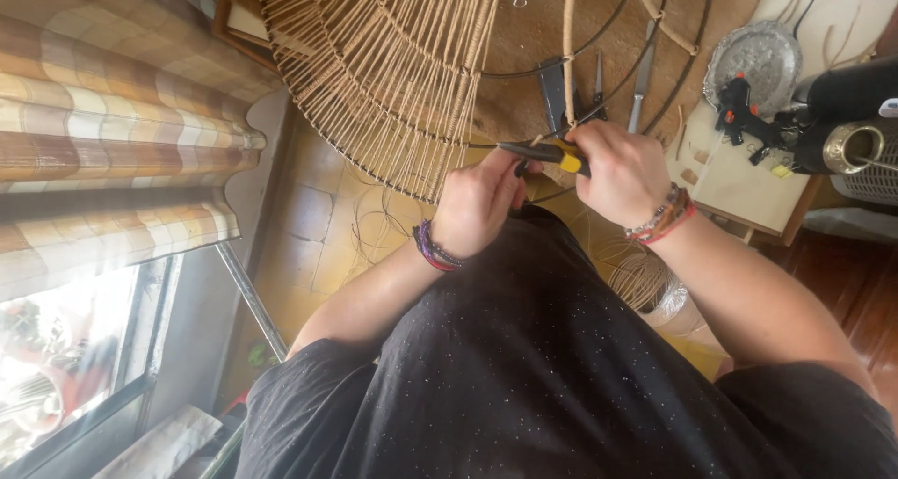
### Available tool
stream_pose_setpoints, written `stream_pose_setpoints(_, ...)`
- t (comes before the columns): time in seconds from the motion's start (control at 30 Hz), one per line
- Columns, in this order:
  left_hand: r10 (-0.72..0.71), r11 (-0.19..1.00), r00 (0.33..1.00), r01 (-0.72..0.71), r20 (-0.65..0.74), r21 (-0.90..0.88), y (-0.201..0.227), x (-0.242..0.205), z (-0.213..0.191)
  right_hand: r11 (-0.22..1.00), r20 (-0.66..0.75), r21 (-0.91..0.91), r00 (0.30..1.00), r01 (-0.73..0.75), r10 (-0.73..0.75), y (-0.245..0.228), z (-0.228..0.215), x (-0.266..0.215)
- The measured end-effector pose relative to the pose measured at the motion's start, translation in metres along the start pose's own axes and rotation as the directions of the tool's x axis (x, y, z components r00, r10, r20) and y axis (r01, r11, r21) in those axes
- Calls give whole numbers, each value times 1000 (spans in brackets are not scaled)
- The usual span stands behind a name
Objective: Cutting wicker strips and using a hot glue gun and pliers to attach them to a large wicker furniture frame.
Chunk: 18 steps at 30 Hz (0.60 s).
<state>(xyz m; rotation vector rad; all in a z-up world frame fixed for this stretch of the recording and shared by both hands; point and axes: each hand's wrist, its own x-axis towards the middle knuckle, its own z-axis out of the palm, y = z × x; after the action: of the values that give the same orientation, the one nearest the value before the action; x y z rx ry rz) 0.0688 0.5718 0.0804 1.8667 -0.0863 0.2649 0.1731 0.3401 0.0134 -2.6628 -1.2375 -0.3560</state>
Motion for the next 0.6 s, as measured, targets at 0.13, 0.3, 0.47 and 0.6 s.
stream_pose_setpoints(0.13,3,995,1000,-3,-3,103,-17,-6,9,1000,41,6,999,13,-13,-5,-12,6)
stream_pose_setpoints(0.3,45,988,999,-43,-4,149,-4,-1,5,969,99,239,994,-67,44,-23,-55,26)
stream_pose_setpoints(0.47,39,980,999,-39,1,196,-15,-6,9,1000,-2,18,1000,14,-14,-3,-16,13)
stream_pose_setpoints(0.6,43,961,999,-43,8,271,-27,-7,9,995,27,100,999,-30,27,-2,0,11)
